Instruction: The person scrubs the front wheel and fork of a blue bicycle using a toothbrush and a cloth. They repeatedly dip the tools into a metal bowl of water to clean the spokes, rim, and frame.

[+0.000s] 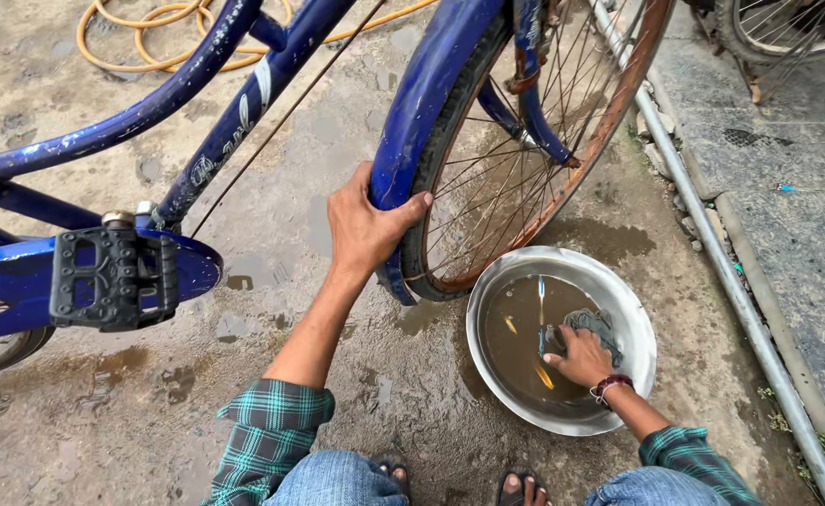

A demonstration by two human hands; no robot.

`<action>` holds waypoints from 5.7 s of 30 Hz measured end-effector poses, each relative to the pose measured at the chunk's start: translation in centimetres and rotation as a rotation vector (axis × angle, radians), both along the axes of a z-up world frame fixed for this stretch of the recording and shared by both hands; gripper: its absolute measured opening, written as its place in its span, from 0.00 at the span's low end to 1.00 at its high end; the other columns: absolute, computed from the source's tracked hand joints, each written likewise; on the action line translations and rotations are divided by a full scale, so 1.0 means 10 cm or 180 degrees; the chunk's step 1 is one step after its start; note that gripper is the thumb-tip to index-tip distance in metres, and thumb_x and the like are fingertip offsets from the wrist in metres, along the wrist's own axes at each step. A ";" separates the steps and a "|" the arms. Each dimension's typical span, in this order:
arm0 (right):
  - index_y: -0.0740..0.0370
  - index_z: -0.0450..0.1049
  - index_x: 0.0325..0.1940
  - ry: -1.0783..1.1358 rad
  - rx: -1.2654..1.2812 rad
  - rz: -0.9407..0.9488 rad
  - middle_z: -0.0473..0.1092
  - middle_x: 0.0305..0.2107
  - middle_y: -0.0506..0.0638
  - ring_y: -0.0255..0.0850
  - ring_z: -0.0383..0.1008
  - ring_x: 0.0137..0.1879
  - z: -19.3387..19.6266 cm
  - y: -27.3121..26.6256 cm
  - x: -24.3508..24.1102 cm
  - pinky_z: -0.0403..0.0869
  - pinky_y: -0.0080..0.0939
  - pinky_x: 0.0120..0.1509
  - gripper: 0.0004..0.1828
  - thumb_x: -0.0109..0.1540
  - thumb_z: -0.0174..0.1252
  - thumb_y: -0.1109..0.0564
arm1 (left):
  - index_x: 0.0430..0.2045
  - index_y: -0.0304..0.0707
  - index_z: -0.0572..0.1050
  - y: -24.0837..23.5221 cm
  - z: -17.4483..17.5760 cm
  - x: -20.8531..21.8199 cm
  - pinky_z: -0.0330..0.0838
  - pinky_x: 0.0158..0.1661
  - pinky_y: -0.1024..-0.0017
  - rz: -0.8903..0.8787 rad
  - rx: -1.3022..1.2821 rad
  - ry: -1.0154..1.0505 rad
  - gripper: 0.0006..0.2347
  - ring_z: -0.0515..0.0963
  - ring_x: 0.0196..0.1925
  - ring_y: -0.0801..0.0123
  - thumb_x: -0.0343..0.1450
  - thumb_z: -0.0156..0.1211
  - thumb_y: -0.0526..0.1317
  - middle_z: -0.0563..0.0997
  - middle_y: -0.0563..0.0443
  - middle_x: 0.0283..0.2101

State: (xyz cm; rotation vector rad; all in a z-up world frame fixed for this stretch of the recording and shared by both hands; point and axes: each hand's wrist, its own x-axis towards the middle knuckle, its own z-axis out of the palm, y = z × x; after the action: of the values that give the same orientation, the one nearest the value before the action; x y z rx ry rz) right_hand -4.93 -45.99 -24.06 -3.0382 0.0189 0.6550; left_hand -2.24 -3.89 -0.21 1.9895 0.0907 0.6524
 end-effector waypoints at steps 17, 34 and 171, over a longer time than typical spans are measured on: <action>0.64 0.77 0.54 -0.0427 0.4286 -0.2881 0.75 0.39 0.55 0.43 0.71 0.42 -0.16 -0.83 0.20 0.68 0.50 0.47 0.20 0.57 0.59 0.63 | 0.40 0.31 0.72 -0.06 0.45 0.16 0.77 0.35 0.59 -0.0279 0.0197 -0.0141 0.33 0.85 0.31 0.55 0.57 0.76 0.61 0.83 0.41 0.28; 0.50 0.70 0.64 -0.0485 0.6658 -0.3081 0.73 0.52 0.53 0.50 0.70 0.62 0.47 -0.29 -0.20 0.67 0.62 0.65 0.31 0.66 0.45 0.31 | 0.46 0.31 0.75 0.27 0.28 0.57 0.79 0.39 0.65 -0.0516 0.0509 0.0111 0.39 0.85 0.33 0.62 0.51 0.78 0.65 0.84 0.43 0.32; 0.59 0.56 0.71 -0.3322 0.2269 0.0698 0.71 0.54 0.59 0.48 0.72 0.59 1.60 1.22 1.83 0.62 0.56 0.69 0.41 0.59 0.68 0.52 | 0.44 0.35 0.78 0.01 0.94 0.81 0.74 0.32 0.59 0.0040 0.0842 0.0163 0.34 0.82 0.25 0.57 0.61 0.65 0.70 0.80 0.47 0.20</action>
State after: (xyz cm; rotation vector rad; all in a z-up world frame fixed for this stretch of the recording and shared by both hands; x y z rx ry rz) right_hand 13.40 -33.76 -8.10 -2.3151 -0.4555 -0.7971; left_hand 5.88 -3.75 9.16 2.2622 0.0498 0.6482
